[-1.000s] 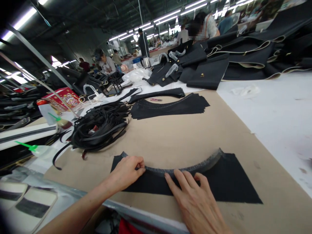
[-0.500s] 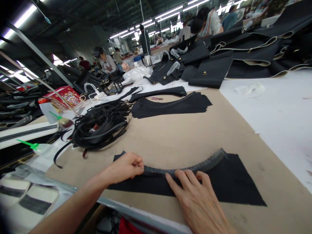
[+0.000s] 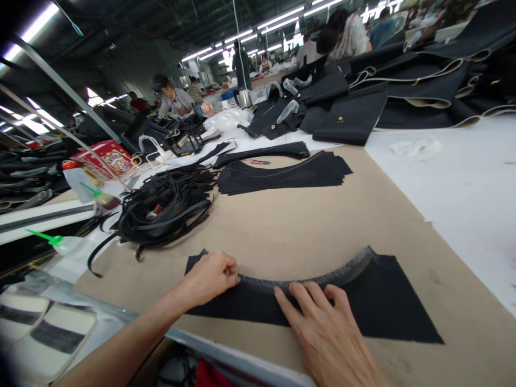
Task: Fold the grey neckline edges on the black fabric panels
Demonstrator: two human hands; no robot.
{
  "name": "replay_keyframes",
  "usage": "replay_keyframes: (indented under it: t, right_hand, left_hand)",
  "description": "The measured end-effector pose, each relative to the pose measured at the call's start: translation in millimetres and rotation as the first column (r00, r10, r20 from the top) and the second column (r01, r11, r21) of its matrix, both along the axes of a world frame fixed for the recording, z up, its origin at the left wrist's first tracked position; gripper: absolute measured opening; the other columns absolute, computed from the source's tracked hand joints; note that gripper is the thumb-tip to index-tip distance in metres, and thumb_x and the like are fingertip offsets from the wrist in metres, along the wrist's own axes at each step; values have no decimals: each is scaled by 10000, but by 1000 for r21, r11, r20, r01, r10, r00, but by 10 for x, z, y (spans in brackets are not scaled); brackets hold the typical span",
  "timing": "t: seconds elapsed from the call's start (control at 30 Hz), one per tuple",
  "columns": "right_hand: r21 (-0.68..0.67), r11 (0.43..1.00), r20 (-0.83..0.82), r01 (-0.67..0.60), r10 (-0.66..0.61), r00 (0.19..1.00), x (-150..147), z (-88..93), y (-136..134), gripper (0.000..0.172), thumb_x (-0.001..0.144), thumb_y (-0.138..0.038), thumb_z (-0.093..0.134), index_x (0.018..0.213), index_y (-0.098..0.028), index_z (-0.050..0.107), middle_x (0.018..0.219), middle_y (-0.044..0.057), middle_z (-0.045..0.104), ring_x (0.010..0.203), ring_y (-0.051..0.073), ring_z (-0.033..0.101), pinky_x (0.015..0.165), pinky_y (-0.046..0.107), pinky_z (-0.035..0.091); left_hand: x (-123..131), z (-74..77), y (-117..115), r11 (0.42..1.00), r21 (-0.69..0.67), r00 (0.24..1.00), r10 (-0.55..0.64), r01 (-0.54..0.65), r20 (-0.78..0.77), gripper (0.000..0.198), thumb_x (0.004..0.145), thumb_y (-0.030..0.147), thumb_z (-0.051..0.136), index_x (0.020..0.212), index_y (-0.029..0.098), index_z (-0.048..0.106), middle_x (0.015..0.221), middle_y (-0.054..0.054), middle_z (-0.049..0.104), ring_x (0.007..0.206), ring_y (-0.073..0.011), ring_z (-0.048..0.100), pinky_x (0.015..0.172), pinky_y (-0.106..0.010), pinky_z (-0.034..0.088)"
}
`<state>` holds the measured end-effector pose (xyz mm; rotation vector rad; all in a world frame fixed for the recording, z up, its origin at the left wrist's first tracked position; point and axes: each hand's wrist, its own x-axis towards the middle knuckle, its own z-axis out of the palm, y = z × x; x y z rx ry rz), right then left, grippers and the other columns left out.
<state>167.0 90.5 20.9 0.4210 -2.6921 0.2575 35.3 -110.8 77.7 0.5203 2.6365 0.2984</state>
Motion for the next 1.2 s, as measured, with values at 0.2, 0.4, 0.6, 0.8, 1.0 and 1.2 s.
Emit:
replay_keyframes:
  t: [0.2,0.4,0.6,0.8,1.0,1.2]
  right_hand:
    - [24,1000,2,-4,3,1000,-1,15,-15,540,688,-6,487,1145,-269,604,1000,5,643,882,204,548,782,410,333]
    - [8,1000,-43,-20,21,999,-9,53,-93,543,689,-2,483,1179,-214,576,982,22,631,879,199,537,786,388,339]
    - [7,993,15,-122,122,992,-179,68,-462,507,717,-64,580,1210,-183,560,1062,29,610,907,200,509,816,363,349]
    - [78,990,24,-117,115,993,-284,-49,-632,424,758,-72,594,1175,-149,579,1022,35,608,890,201,495,826,373,364]
    - [77,989,70,-123,118,991,-294,-28,-616,443,763,-120,636,1198,-158,561,1081,34,587,945,202,479,845,382,365]
    - [48,990,64,-134,131,989,-325,-21,-619,435,752,-75,601,1176,-167,567,1041,24,592,903,192,484,823,371,359]
  left_hand:
    - [57,20,32,998,-66,996,-19,14,-88,141,680,203,532,625,235,658,666,-15,686,690,-208,637,547,-277,328]
    - [60,33,24,997,-75,997,-8,1,-80,120,680,207,552,629,229,659,684,-34,695,719,-236,654,555,-287,347]
    - [87,68,25,997,-71,997,-11,6,-73,124,730,232,555,671,220,664,707,-65,693,757,-257,657,602,-300,404]
    - [88,51,-56,997,-75,994,18,-26,-110,138,739,340,619,723,211,666,742,-74,695,783,-260,646,618,-296,391]
    - [-22,62,-359,997,23,996,69,-67,-55,152,769,323,586,705,212,668,717,-24,686,736,-197,614,603,-272,329]
    - [-149,67,-541,993,108,999,48,-49,9,182,755,265,522,712,201,687,730,-15,680,753,-178,595,644,-264,343]
